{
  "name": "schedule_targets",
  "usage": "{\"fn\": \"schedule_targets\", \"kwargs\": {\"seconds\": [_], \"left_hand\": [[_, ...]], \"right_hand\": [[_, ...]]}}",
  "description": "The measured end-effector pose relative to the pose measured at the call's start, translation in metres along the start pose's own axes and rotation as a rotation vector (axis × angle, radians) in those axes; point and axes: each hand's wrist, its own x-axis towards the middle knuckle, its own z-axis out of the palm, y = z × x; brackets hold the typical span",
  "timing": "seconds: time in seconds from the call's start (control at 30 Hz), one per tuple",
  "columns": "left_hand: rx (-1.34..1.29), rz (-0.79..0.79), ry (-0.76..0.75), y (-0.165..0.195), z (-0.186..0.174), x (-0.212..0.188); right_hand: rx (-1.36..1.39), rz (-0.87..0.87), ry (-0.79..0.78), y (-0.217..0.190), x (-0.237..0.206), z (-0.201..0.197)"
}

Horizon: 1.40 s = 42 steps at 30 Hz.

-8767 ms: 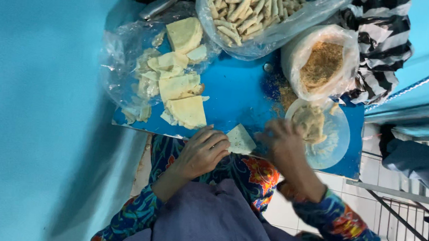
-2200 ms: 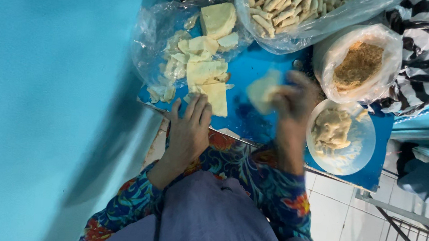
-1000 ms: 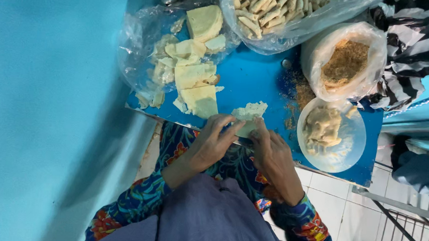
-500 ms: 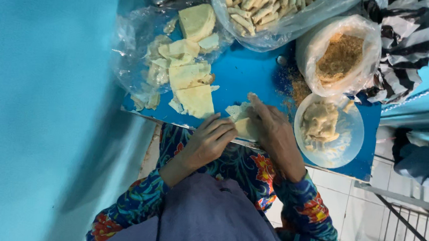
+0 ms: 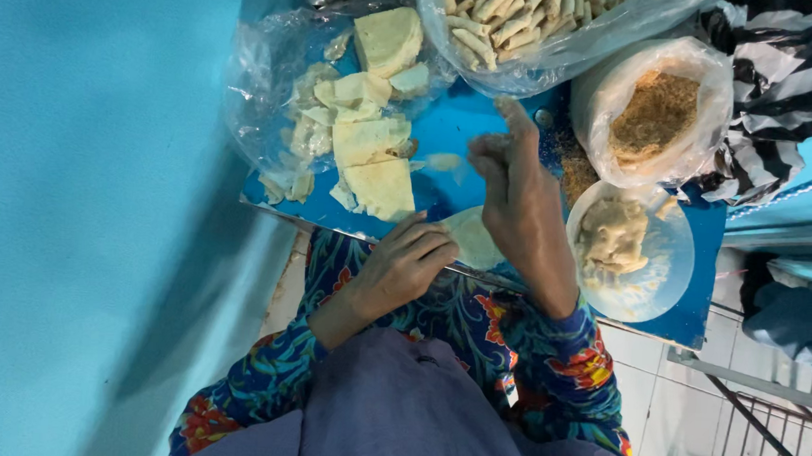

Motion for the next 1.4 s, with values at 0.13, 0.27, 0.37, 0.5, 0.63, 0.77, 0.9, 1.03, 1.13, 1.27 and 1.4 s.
{"fn": "schedule_targets", "kwargs": {"seconds": [0.13,0.27,0.37,0.5,0.63,0.77,0.9,1.03,1.13,1.27,1.4], "left_hand": [[-0.002,-0.006,-0.041,-0.005,0.000,-0.001],[-0.017,-0.005,-0.031,-0.016,0.001,-0.001],[-0.017,-0.002,-0.046,-0.028,0.005,-0.001],[-0.016,-0.004,-0.107,-0.041,0.018,0.001],[0.023,0.038,-0.093,-0.047,0.032,0.006],[0.051,0.053,-0.072,-0.052,0.040,0.007],[0.067,0.045,-0.081,-0.059,0.043,0.001],[0.061,0.032,-0.065,-0.062,0.043,0.002],[0.062,0.026,-0.071,-0.061,0.042,0.006],[0.067,0.021,-0.068,-0.061,0.040,0.007],[0.041,0.001,-0.084,-0.064,0.037,0.003]], "right_hand": [[0.125,0.040,-0.001,-0.010,-0.029,-0.017],[-0.035,0.256,0.026,0.015,-0.064,-0.043],[-0.139,0.335,0.050,0.054,-0.088,-0.064],[-0.278,0.430,0.055,0.103,-0.122,-0.088],[-0.362,0.354,-0.136,0.132,-0.139,-0.106],[-0.421,0.299,-0.337,0.145,-0.132,-0.108],[-0.452,0.286,-0.415,0.147,-0.125,-0.097],[-0.546,0.274,-0.357,0.142,-0.126,-0.089],[-0.548,0.262,-0.277,0.135,-0.131,-0.088],[-0.514,0.276,-0.161,0.128,-0.136,-0.078],[-0.395,0.365,-0.055,0.121,-0.138,-0.060]]}}
